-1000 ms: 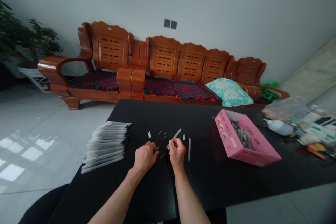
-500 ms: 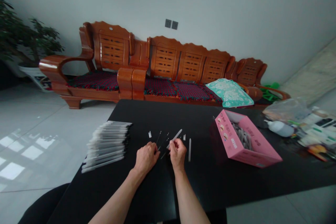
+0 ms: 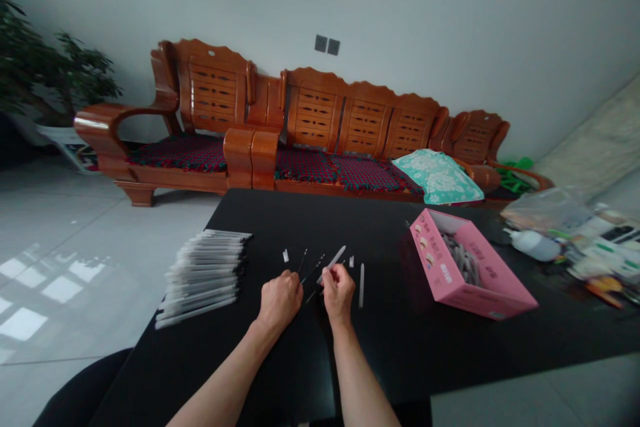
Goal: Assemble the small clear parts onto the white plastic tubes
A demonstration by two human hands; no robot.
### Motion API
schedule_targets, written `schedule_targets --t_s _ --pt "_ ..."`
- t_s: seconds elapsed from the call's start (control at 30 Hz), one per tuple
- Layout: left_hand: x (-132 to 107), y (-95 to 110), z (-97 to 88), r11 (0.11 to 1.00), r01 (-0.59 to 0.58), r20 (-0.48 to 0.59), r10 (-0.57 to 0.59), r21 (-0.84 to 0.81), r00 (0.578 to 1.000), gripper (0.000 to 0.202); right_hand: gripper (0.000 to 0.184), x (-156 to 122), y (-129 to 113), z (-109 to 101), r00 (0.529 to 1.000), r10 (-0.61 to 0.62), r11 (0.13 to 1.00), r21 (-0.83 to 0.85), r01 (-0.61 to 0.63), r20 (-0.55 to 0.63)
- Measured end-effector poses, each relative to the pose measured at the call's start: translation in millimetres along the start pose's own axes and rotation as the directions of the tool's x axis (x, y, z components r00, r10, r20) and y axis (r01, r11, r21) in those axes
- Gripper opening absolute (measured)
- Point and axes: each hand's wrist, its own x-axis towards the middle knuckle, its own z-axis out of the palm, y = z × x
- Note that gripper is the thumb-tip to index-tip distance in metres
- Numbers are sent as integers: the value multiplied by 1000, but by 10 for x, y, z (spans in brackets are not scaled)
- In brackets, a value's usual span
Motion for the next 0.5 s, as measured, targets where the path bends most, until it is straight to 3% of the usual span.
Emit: schedule_targets --t_s 0.07,0.13,0.27,0.33,0.5 --pt "2 21 -7 1000 -23 6 23 19 1000 23 28 15 11 -9 999 25 999 45 -24 -35" --pt "8 36 -6 998 -48 21 47 30 999 23 28 46 34 -35 985 98 989 127 -80 -140" --pt "18 44 32 997 -79 21 78 26 997 24 29 117 64 -115 898 241 956 252 -153 -368" --pt "17 32 61 997 -78 -4 79 17 997 24 29 129 62 -138 889 247 954 260 -152 -387" --pt "23 -75 81 990 -58 -115 43 -128 992 19 32 113 84 -106 920 238 949 277 -151 -313"
